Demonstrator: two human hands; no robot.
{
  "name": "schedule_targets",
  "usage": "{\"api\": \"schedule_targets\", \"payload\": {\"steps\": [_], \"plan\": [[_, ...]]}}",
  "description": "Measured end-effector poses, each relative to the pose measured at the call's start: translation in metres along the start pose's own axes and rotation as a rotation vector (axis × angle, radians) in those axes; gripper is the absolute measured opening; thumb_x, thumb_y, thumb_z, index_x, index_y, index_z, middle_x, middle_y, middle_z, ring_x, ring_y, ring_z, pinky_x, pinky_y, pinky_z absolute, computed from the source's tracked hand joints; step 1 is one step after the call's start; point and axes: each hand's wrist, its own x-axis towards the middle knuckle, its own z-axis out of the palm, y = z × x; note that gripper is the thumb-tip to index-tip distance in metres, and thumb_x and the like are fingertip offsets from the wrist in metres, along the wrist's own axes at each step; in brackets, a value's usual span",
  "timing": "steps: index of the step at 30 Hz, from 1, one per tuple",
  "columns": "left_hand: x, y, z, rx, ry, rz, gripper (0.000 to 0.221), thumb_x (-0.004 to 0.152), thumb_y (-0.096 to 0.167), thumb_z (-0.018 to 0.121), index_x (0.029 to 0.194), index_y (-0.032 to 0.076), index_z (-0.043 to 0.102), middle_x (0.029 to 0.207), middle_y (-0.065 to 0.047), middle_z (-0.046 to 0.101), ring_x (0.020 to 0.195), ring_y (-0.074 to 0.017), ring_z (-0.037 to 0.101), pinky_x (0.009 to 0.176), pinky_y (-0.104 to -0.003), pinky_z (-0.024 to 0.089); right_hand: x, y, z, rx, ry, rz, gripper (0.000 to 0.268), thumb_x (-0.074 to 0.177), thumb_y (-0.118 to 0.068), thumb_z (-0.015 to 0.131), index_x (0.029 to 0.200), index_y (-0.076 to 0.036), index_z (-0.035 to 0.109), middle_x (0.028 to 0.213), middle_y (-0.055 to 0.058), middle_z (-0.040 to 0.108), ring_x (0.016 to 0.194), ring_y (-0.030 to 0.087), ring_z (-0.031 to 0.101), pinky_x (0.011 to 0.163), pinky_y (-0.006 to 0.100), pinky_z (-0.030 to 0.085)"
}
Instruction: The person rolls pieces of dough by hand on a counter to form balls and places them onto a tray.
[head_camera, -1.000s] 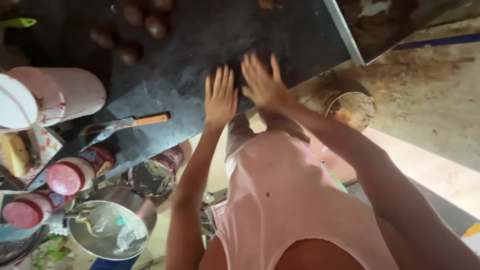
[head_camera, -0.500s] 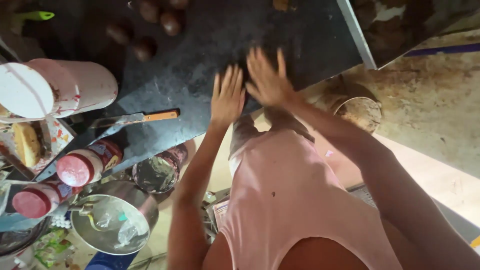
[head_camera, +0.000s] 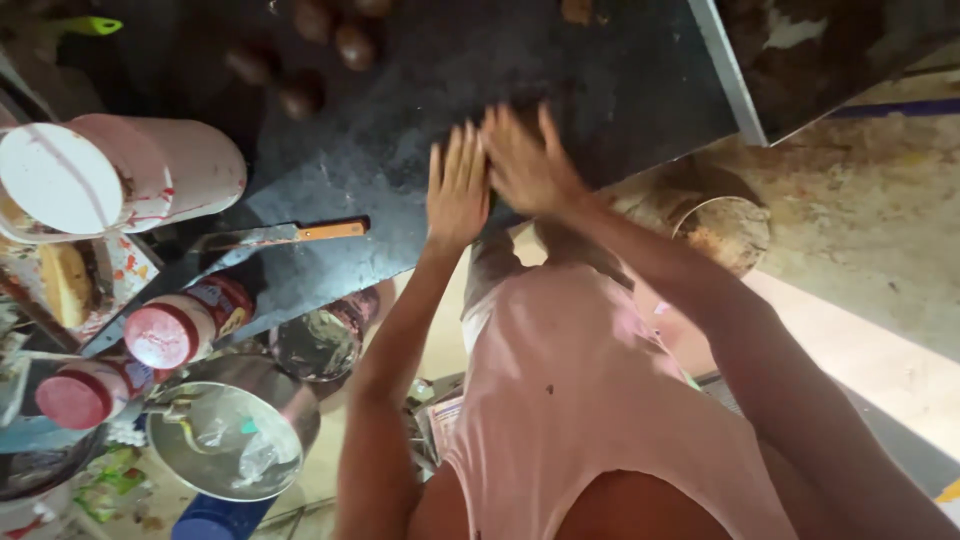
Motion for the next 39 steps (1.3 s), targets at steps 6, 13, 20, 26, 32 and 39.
{"api": "schedule_targets", "payload": {"steps": [6,13,20,26,32,39], "plan": [[0.063,-0.072,-0.027,-0.129,0.094,-0.117,0.055,0.115,0.026,0.046,0.157,-0.009,0.038,0.166,-0.023,0.037,0.157,-0.0388,0.029,0.131,-0.05,0.022,0.01,0.119,-0.047,0.191,-0.018,0.17,0.063,0.119,-0.027,0.052,0.168,0.008,0.032,0.174,0.025,0.032,0.163,0.036,0.027,0.12,0.076,0.011],[-0.049,-0.021,-0.013,-0.101,0.014,-0.001,0.064,0.107,0.031,0.048,0.153,-0.011,0.036,0.162,-0.029,0.032,0.153,-0.0466,0.026,0.126,-0.058,0.016,-0.063,-0.006,-0.014,0.098,-0.147,0.038,0.071,0.102,-0.044,0.052,0.155,0.002,0.04,0.164,0.02,0.036,0.156,0.033,0.028,0.116,0.075,0.011],[0.083,-0.054,-0.031,0.013,0.052,-0.11,0.053,0.115,0.026,0.042,0.154,-0.01,0.037,0.165,-0.024,0.032,0.157,-0.0409,0.026,0.13,-0.052,0.018,0.037,0.102,-0.03,0.167,0.017,0.141,0.067,0.115,-0.036,0.049,0.162,0.009,0.036,0.17,0.023,0.034,0.161,0.032,0.026,0.124,0.069,0.006],[-0.051,-0.058,-0.028,-0.192,0.119,0.016,0.063,0.111,0.027,0.042,0.156,-0.014,0.028,0.165,-0.032,0.027,0.157,-0.046,0.021,0.129,-0.057,0.016,-0.061,0.045,-0.038,-0.244,-0.131,0.056,0.071,0.099,-0.038,0.057,0.153,0.005,0.042,0.163,0.022,0.035,0.156,0.028,0.03,0.116,0.073,0.011],[0.039,-0.018,-0.006,0.099,0.072,0.029,0.058,0.107,0.026,0.049,0.155,-0.006,0.041,0.165,-0.021,0.034,0.155,-0.0391,0.028,0.128,-0.055,0.018,0.041,0.024,-0.012,0.019,0.0,0.15,0.075,0.099,-0.044,0.055,0.155,0.004,0.044,0.164,0.022,0.037,0.156,0.031,0.028,0.116,0.072,0.013],[-0.013,-0.095,-0.039,-0.174,0.069,0.063,0.059,0.113,0.021,0.047,0.16,-0.011,0.034,0.17,-0.022,0.031,0.16,-0.0386,0.026,0.133,-0.052,0.019,-0.04,0.084,-0.054,-0.115,-0.081,-0.004,0.067,0.106,-0.039,0.05,0.147,0.013,0.046,0.163,0.032,0.039,0.158,0.039,0.032,0.111,0.08,0.012]]}}
